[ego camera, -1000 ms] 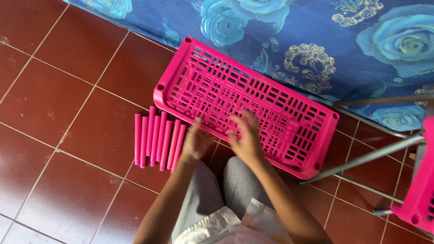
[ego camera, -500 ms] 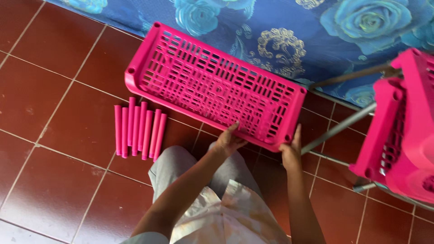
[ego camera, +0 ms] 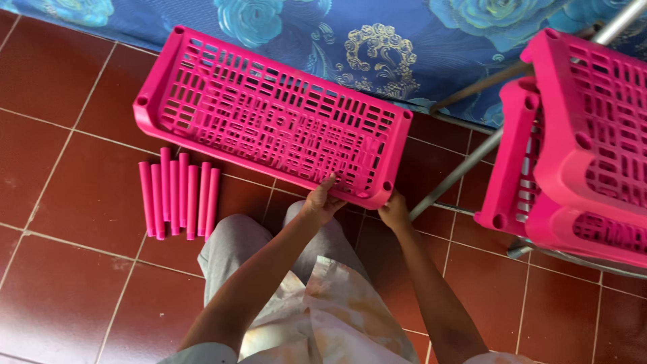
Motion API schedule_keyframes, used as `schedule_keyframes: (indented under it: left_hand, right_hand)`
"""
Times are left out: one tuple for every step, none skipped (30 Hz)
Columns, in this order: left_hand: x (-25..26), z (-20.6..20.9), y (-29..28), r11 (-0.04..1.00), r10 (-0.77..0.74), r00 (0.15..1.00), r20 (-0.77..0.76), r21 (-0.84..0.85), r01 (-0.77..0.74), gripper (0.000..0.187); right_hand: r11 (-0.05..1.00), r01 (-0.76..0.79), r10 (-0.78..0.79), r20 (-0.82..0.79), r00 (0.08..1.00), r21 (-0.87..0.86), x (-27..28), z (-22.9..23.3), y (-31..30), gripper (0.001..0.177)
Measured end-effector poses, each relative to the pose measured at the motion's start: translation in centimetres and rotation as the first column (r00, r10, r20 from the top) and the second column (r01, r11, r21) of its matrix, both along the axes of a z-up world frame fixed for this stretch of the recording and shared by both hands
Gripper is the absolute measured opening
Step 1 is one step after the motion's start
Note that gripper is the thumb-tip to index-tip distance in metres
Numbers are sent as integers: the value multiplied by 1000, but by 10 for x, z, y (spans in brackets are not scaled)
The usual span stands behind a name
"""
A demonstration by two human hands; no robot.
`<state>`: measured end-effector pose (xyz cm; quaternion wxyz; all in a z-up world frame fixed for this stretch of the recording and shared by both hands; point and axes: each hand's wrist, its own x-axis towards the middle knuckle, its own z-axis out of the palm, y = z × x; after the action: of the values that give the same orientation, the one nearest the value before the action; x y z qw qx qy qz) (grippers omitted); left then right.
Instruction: The person assembles pink plastic stools by inserting cylindrical legs into the seat bases. They repeatedly insert and remove legs, stack completed units, and continue attaching legs to additional seat bases.
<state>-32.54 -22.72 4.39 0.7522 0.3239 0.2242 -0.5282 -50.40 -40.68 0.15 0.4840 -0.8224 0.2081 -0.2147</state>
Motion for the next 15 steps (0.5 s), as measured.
schedule_keyframes:
  left_hand:
    - [0, 5, -2, 1000, -5, 1000, 6, 24, 5, 23]
    - [-1, 10, -3, 999, -11, 1000, 11, 49, 10, 23]
    - [0, 14, -3, 997, -16, 1000, 18, 74, 15, 23]
    - [2, 18, -3, 996, -22, 999, 46, 87, 18, 23]
    - [2, 22, -2, 995, -23, 997, 70, 99, 16, 24]
    - [1, 24, 0, 994, -25, 995, 95, 112, 14, 24]
    - [1, 27, 2, 995, -17, 996, 87, 97, 8, 23]
    - [0, 29, 4, 997, -8, 997, 79, 83, 1, 21]
    - [0, 30, 5, 998, 1, 997, 72, 66, -6, 20]
    - [0, 30, 6, 999, -3, 998, 62, 46, 0, 18]
    - [2, 29, 9, 1000, -8, 999, 53, 28, 6, 17]
    - [4, 27, 10, 1000, -13, 999, 44, 10, 13, 17]
    - [5, 23, 11, 1000, -23, 999, 38, 22, 23, 16]
    - [6, 19, 12, 999, -34, 999, 31, 33, 33, 15]
    - [6, 15, 12, 998, -44, 999, 23, 45, 43, 14]
  right_hand:
    - [994, 20, -25, -40, 999, -106, 0, 1, 0, 30]
    - [992, 29, -40, -94, 995, -120, 1, 2, -1, 29]
    - [990, 36, -56, -147, 988, -133, 1, 1, 1, 28]
    - [988, 43, -72, -199, 977, -147, 2, -1, 2, 27]
    - [993, 27, -42, -130, 991, -119, 2, -2, 3, 28]
    - [996, 8, -13, -60, 998, -92, 2, -3, 3, 28]
    - [998, -10, 11, 14, 1000, -68, 3, -4, 2, 29]
    - [1000, -13, 13, 35, 999, -6, 3, -4, 3, 31]
    - [998, -19, 15, 58, 998, 54, 4, -3, 4, 32]
    - [993, -25, 16, 81, 997, 113, 5, 1, 2, 34]
    - [991, -37, 35, 21, 999, 132, 7, 5, 1, 36]
    - [987, -48, 55, -38, 998, 152, 10, 11, 0, 39]
    - [983, -58, 76, -102, 992, 176, 9, 18, 0, 42]
    - [915, -25, 38, -23, 999, 404, 11, 26, -2, 48]
    - [793, -11, -20, 44, 999, 610, 14, 35, -7, 54]
